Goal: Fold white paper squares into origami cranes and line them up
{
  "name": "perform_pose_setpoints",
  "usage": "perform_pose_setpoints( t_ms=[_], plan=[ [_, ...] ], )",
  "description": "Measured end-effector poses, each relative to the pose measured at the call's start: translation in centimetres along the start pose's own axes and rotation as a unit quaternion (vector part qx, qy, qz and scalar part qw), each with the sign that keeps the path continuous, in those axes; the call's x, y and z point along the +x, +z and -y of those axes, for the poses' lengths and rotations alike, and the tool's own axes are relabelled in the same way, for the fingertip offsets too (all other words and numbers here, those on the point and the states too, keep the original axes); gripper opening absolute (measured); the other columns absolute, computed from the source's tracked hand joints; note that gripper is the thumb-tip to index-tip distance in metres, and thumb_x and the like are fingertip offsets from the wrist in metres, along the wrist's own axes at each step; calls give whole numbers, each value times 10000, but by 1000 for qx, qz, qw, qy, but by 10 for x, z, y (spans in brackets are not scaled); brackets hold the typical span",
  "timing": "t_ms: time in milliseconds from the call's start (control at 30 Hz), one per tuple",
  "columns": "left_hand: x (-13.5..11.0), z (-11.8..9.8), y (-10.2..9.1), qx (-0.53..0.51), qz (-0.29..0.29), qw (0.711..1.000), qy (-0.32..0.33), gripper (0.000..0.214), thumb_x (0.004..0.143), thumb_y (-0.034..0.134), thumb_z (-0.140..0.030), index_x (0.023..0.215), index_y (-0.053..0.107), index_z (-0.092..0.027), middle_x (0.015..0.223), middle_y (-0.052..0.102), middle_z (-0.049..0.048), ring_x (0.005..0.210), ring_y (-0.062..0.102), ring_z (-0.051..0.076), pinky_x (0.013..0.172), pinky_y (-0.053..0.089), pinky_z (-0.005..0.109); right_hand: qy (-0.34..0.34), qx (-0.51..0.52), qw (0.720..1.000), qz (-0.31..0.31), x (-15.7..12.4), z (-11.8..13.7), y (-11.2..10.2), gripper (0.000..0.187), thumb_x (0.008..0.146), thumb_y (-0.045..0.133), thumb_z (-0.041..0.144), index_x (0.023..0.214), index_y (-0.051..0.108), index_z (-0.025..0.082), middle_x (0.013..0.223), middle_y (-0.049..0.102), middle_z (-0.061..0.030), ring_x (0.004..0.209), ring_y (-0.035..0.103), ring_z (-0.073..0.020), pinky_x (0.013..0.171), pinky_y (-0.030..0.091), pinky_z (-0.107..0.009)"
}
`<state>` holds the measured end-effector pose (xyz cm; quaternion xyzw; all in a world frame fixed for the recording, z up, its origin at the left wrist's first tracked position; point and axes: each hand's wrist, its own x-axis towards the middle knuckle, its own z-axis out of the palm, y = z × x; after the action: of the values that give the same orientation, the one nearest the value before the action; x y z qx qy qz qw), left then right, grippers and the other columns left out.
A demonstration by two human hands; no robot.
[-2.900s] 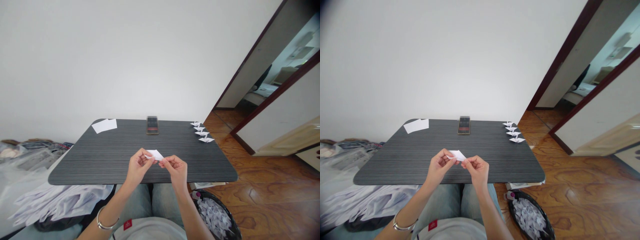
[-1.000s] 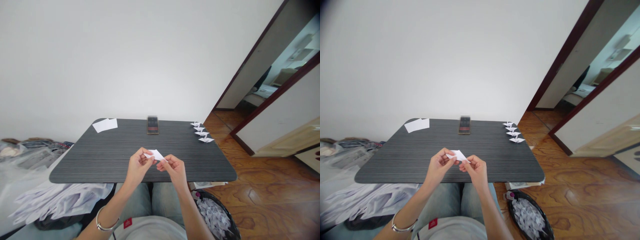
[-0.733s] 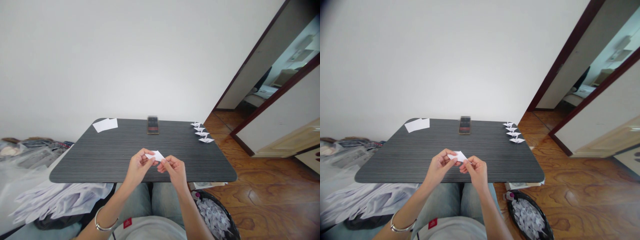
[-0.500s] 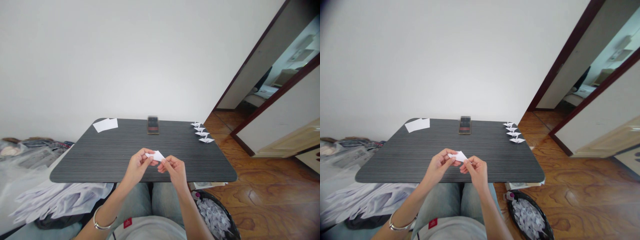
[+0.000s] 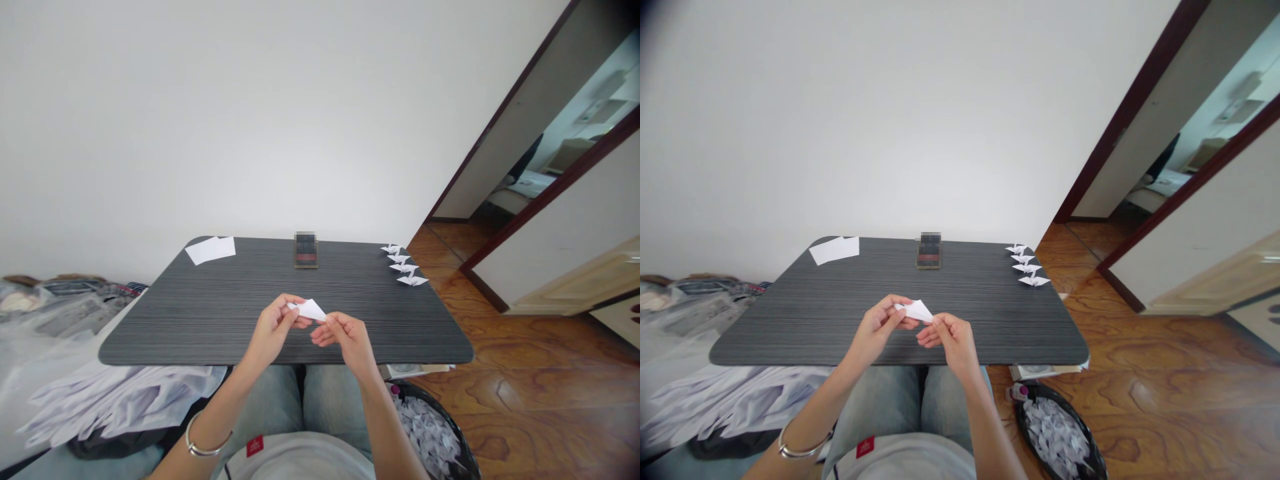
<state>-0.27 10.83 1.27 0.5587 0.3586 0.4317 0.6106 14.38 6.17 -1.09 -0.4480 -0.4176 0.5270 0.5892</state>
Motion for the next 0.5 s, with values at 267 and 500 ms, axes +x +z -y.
perform_pose_setpoints(
  t_ms=[267, 500],
  plan=[
    [-2, 6, 9, -1, -53, 998, 16, 362, 620, 697, -224, 925, 518, -149, 680, 627, -13, 604, 621, 118, 584, 488, 205, 12, -9, 1000, 22, -2, 2, 4, 353, 768, 524, 463, 727, 619, 125, 616, 690, -70, 523, 645, -146, 487, 506, -226],
    [-1, 6, 10, -12, -72, 997, 20, 322, 630, 683, -230, 900, 531, -142, 660, 574, -37, 521, 573, 73, 534, 490, 180, -24, -10, 999, -29, -3, -2, 3, 269, 777, 539, 408, 748, 604, 148, 619, 679, -43, 526, 625, -131, 500, 495, -225]
  ],
)
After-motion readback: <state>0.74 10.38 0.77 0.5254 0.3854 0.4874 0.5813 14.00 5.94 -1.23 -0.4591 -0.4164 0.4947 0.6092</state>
